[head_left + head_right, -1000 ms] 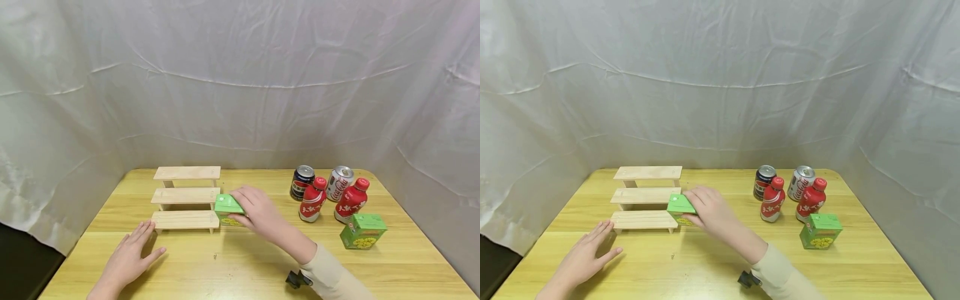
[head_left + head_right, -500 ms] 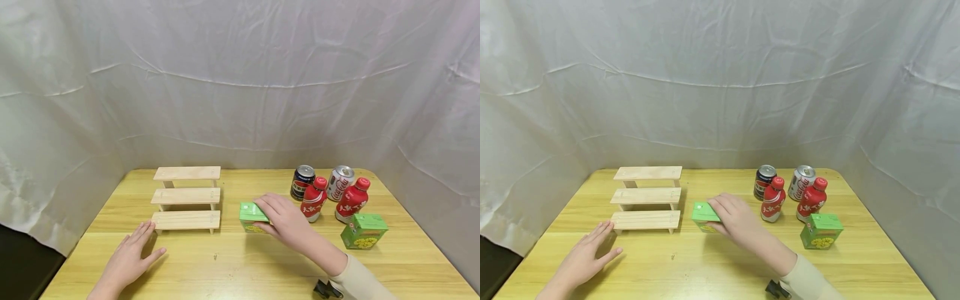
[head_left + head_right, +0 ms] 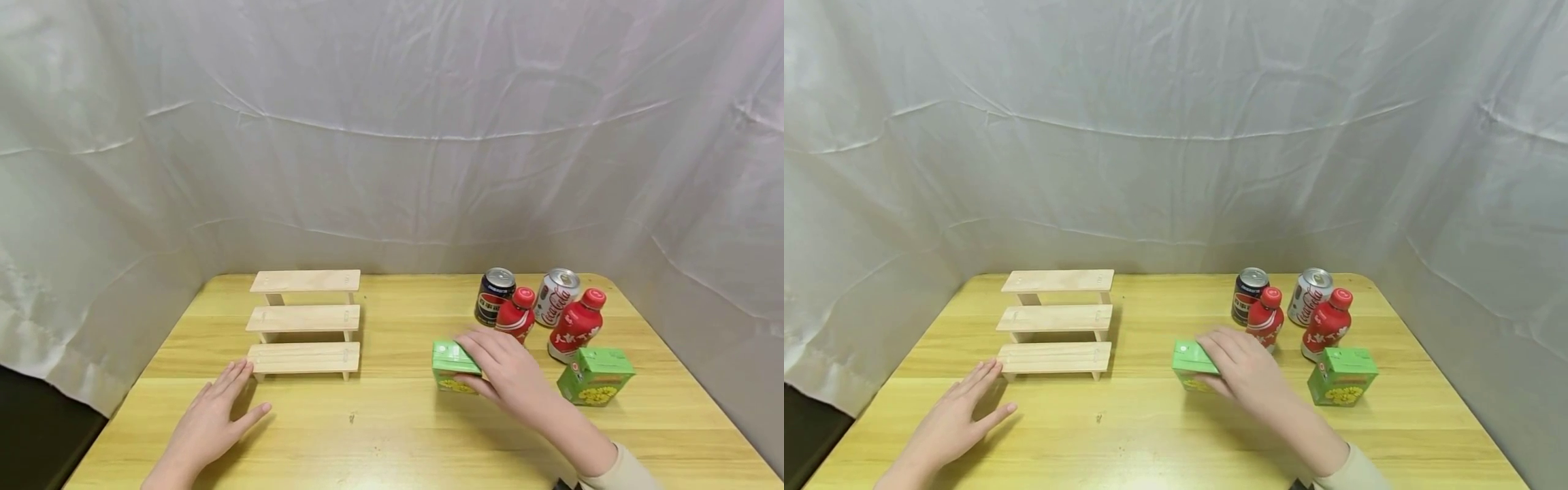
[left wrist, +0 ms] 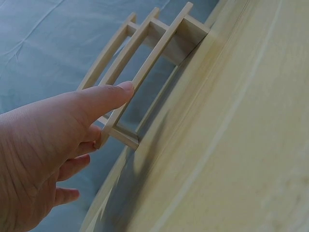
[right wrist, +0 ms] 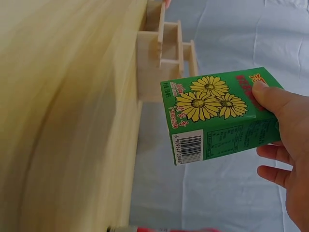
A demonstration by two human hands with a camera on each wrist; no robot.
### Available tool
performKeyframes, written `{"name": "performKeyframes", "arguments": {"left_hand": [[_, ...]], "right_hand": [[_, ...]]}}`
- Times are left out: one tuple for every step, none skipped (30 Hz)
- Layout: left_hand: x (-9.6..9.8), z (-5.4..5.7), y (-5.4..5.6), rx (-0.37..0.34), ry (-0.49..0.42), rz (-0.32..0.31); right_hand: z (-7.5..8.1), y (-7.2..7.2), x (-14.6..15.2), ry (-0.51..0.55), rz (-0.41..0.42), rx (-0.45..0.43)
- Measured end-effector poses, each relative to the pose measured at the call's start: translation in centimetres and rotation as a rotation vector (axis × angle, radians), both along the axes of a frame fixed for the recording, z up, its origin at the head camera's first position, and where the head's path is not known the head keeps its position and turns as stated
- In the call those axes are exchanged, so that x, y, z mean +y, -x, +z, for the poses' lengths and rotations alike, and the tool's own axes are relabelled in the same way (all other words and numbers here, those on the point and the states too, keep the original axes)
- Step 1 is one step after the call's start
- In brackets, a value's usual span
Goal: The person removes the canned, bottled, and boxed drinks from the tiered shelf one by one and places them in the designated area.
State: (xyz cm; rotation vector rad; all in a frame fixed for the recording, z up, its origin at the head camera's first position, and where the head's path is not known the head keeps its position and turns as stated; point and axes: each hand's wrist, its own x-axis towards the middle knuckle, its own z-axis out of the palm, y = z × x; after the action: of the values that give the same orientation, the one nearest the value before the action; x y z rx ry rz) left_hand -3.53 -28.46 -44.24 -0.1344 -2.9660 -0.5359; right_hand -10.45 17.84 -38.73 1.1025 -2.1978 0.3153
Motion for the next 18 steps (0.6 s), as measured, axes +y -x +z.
{"name": "performKeyframes", "arguments": {"left_hand": [[0.0, 0.0, 0.0, -0.001, -0.002, 0.000], [0.0, 0.0, 0.0, -0.003, -0.003, 0.000], [0.0, 0.0, 0.0, -0.005, -0.005, 0.001], [0.0, 0.0, 0.0, -0.005, -0.005, 0.001], [0.0, 0.0, 0.0, -0.006, -0.005, 0.002], [0.0, 0.0, 0.0, -0.008, -0.005, 0.002], [0.0, 0.0, 0.0, -0.008, -0.004, 0.002], [0.0, 0.0, 0.0, -0.007, -0.002, 0.002], [0.0, 0.0, 0.0, -0.006, -0.001, 0.002], [0.0, 0.0, 0.1, -0.005, 0.000, 0.002], [0.0, 0.0, 0.1, -0.004, 0.000, 0.002], [0.0, 0.0, 0.1, -0.003, 0.001, 0.001], [0.0, 0.0, 0.1, -0.001, 0.003, 0.001], [0.0, -0.1, 0.1, 0.001, 0.005, 0.001], [0.0, -0.1, 0.1, 0.002, 0.006, 0.000], [0.0, -0.1, 0.1, 0.005, 0.007, 0.000], [0.0, -0.1, 0.0, 0.009, 0.009, -0.001], [0.0, -0.1, 0.0, 0.012, 0.009, -0.001]], "right_hand": [[-0.1, -0.1, 0.3, -0.008, -0.003, -0.005], [-0.2, -0.2, 0.6, -0.015, -0.006, -0.007], [-0.3, -0.2, 1.0, -0.025, -0.010, -0.012], [-0.3, -0.3, 1.3, -0.035, -0.015, -0.020], [-0.4, -0.4, 1.6, -0.045, -0.019, -0.027], [-0.5, -0.5, 2.0, -0.056, -0.025, -0.033], [-0.6, -0.5, 2.3, -0.065, -0.030, -0.036], [-0.6, -0.6, 2.6, -0.072, -0.037, -0.041], [-0.7, -0.6, 2.9, -0.079, -0.045, -0.047], [-0.8, -0.7, 3.2, -0.086, -0.052, -0.048], [-0.9, -0.7, 3.5, -0.089, -0.057, -0.046], [-0.9, -0.8, 3.8, -0.091, -0.063, -0.042], [-1.0, -0.8, 4.0, -0.091, -0.066, -0.036], [-1.1, -0.8, 4.3, -0.091, -0.068, -0.036], [-1.1, -0.9, 4.5, -0.091, -0.069, -0.033], [-1.2, -0.9, 4.8, -0.088, -0.067, -0.029], [-1.3, -0.9, 5.0, -0.085, -0.066, -0.026], [-1.3, -0.9, 5.3, -0.084, -0.066, -0.024]]}}
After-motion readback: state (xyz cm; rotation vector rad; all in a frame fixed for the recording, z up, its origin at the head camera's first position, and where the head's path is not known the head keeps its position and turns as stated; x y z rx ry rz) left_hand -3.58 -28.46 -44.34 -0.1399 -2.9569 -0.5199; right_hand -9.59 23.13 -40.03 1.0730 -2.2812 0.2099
